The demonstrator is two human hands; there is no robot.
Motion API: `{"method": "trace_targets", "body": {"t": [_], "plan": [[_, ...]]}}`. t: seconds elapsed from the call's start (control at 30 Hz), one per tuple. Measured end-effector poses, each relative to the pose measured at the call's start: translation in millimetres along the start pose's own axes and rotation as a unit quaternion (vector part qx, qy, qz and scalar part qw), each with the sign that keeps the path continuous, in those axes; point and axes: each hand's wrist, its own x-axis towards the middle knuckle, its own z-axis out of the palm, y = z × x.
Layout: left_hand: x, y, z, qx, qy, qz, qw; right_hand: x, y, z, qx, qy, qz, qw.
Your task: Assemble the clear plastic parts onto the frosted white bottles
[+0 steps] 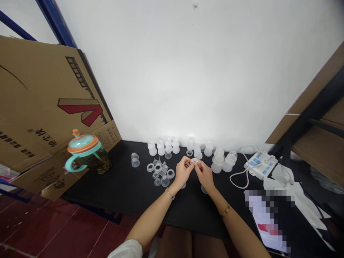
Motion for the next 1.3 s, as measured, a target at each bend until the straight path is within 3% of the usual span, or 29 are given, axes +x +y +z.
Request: {"method": "trace_targets", "body": {"t": [1.0,1.3], "plan": [[-0.9,-1.8,1.1,0.024,-0.004,0.005,1.0,0.0,0.2,2.0,-0.012,0.01,0.007,1.0],[-2.1,-2.7,0.7,0.074,-0.007,0.03,0.997,-0.3,-0.3,0.9,-0.009,0.015,0.009,1.0]]}}
